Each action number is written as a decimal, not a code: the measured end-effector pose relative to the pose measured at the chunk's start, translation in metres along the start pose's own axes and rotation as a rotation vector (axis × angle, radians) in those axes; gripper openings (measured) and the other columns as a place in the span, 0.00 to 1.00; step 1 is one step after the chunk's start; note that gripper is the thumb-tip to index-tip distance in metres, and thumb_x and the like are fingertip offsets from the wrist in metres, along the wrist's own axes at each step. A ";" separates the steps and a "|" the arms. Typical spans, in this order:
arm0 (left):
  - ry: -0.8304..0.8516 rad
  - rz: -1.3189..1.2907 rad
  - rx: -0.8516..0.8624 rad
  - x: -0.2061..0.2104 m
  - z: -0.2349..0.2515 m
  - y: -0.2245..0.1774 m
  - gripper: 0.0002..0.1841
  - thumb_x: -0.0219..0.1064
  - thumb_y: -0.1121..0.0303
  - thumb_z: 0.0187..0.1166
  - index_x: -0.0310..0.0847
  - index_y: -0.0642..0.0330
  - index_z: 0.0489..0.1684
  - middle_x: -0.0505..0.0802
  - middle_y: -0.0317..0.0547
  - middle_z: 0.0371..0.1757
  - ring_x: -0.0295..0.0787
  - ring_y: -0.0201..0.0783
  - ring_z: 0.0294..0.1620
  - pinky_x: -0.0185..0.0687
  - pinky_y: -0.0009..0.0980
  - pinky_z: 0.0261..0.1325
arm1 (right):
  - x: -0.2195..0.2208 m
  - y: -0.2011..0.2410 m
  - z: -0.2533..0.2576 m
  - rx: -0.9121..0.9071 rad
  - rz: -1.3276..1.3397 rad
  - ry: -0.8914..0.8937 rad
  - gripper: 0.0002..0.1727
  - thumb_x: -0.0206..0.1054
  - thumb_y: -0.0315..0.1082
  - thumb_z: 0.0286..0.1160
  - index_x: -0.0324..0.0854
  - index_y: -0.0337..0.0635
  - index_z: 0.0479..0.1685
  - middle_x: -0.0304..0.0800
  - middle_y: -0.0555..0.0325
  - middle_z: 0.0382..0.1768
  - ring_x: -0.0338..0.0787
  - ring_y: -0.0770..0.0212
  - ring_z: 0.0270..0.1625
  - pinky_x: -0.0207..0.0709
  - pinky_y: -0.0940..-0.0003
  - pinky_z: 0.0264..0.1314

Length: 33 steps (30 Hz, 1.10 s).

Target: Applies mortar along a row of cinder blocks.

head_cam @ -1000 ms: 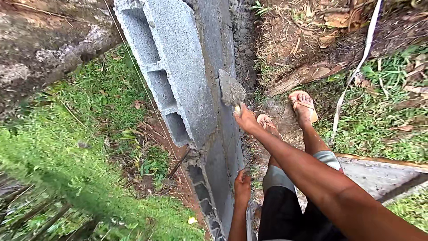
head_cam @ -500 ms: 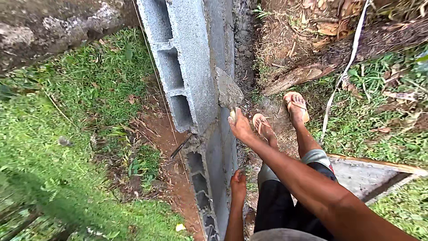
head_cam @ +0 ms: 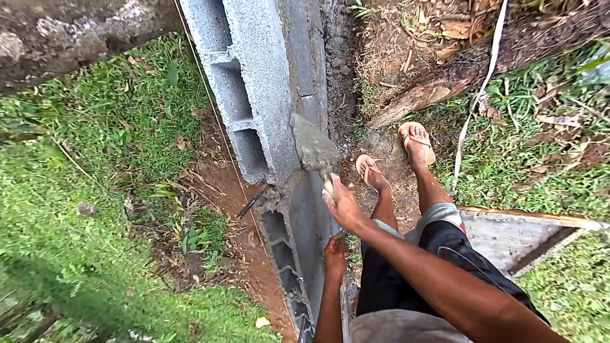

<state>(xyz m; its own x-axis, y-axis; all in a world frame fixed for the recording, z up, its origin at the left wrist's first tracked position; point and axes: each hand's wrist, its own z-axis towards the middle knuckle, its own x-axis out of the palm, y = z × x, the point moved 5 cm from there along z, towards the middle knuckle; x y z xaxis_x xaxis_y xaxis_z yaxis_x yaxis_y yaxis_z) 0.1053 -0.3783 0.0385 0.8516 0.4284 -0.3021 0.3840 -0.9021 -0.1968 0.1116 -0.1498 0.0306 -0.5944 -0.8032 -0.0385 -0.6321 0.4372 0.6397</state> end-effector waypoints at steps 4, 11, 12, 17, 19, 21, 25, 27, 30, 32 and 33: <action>0.006 0.029 0.007 -0.002 -0.002 -0.007 0.17 0.55 0.72 0.90 0.79 0.66 0.71 0.90 0.58 0.64 0.91 0.46 0.59 0.88 0.45 0.60 | 0.003 -0.040 -0.017 0.134 0.066 0.064 0.34 0.56 0.45 0.88 0.59 0.41 0.90 0.88 0.39 0.64 0.90 0.46 0.64 0.80 0.49 0.72; -0.017 0.025 0.014 -0.005 0.002 -0.008 0.17 0.55 0.72 0.90 0.78 0.66 0.72 0.89 0.58 0.67 0.90 0.47 0.61 0.87 0.45 0.63 | -0.004 -0.065 0.058 0.280 0.000 0.038 0.31 0.57 0.44 0.91 0.59 0.41 0.89 0.87 0.30 0.60 0.90 0.33 0.62 0.80 0.36 0.67; -0.019 0.021 0.011 -0.005 0.002 -0.006 0.17 0.55 0.73 0.90 0.78 0.66 0.72 0.89 0.58 0.67 0.90 0.47 0.62 0.87 0.45 0.63 | -0.003 -0.063 0.067 0.265 -0.008 0.032 0.31 0.57 0.45 0.91 0.60 0.41 0.88 0.87 0.30 0.59 0.90 0.32 0.60 0.81 0.34 0.65; -0.038 0.017 -0.020 -0.008 -0.001 0.009 0.18 0.55 0.71 0.90 0.78 0.65 0.73 0.89 0.59 0.66 0.89 0.48 0.63 0.87 0.47 0.64 | 0.007 -0.034 0.069 0.226 -0.014 0.009 0.32 0.55 0.45 0.92 0.56 0.41 0.90 0.87 0.30 0.61 0.89 0.33 0.63 0.80 0.36 0.67; -0.045 0.004 -0.030 -0.008 -0.003 0.015 0.17 0.54 0.72 0.90 0.78 0.66 0.72 0.89 0.60 0.65 0.89 0.48 0.61 0.87 0.48 0.63 | 0.018 -0.029 0.056 0.205 -0.013 -0.018 0.34 0.55 0.44 0.92 0.54 0.39 0.91 0.87 0.30 0.61 0.90 0.33 0.62 0.81 0.36 0.66; -0.037 -0.006 -0.032 -0.007 -0.004 0.020 0.17 0.54 0.72 0.90 0.78 0.66 0.72 0.88 0.60 0.66 0.89 0.48 0.61 0.87 0.48 0.62 | 0.027 -0.026 0.043 0.197 -0.017 -0.026 0.34 0.55 0.43 0.92 0.52 0.38 0.92 0.86 0.31 0.62 0.89 0.34 0.63 0.80 0.39 0.69; -0.030 -0.024 -0.029 -0.005 -0.005 0.022 0.17 0.55 0.72 0.90 0.78 0.66 0.73 0.88 0.60 0.66 0.90 0.47 0.60 0.87 0.46 0.62 | 0.040 -0.022 0.025 0.188 -0.038 -0.030 0.35 0.53 0.42 0.93 0.50 0.34 0.92 0.83 0.32 0.70 0.87 0.38 0.70 0.77 0.45 0.77; -0.034 -0.046 -0.029 -0.003 -0.007 0.017 0.17 0.55 0.73 0.90 0.78 0.67 0.72 0.88 0.60 0.66 0.89 0.47 0.61 0.87 0.45 0.62 | 0.045 -0.019 0.018 0.194 -0.031 -0.032 0.36 0.52 0.42 0.93 0.48 0.33 0.93 0.80 0.32 0.73 0.85 0.40 0.74 0.74 0.48 0.80; -0.039 -0.064 -0.023 -0.002 -0.010 0.012 0.17 0.56 0.73 0.90 0.79 0.67 0.71 0.87 0.59 0.68 0.87 0.46 0.63 0.86 0.47 0.64 | 0.051 -0.016 0.009 0.191 -0.023 -0.029 0.36 0.52 0.42 0.93 0.47 0.32 0.94 0.79 0.32 0.75 0.84 0.41 0.76 0.72 0.51 0.82; -0.046 -0.068 -0.018 -0.001 -0.011 0.009 0.16 0.57 0.72 0.90 0.79 0.67 0.70 0.88 0.59 0.66 0.88 0.46 0.62 0.86 0.46 0.62 | 0.053 -0.019 0.000 0.176 -0.009 -0.039 0.36 0.53 0.42 0.92 0.49 0.33 0.93 0.81 0.33 0.73 0.84 0.42 0.75 0.73 0.51 0.82; -0.043 -0.068 -0.015 -0.001 -0.012 0.008 0.16 0.57 0.72 0.90 0.79 0.67 0.70 0.88 0.58 0.66 0.89 0.45 0.61 0.87 0.45 0.62 | 0.050 -0.020 -0.006 0.175 -0.005 -0.029 0.36 0.54 0.43 0.92 0.49 0.34 0.93 0.81 0.33 0.73 0.85 0.42 0.74 0.73 0.50 0.82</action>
<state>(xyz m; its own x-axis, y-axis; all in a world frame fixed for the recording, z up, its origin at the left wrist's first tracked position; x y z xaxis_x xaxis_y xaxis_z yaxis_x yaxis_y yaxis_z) 0.1116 -0.3868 0.0490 0.8073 0.4902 -0.3285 0.4462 -0.8714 -0.2039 0.0971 -0.2015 0.0210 -0.6040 -0.7943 -0.0653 -0.7102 0.4992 0.4965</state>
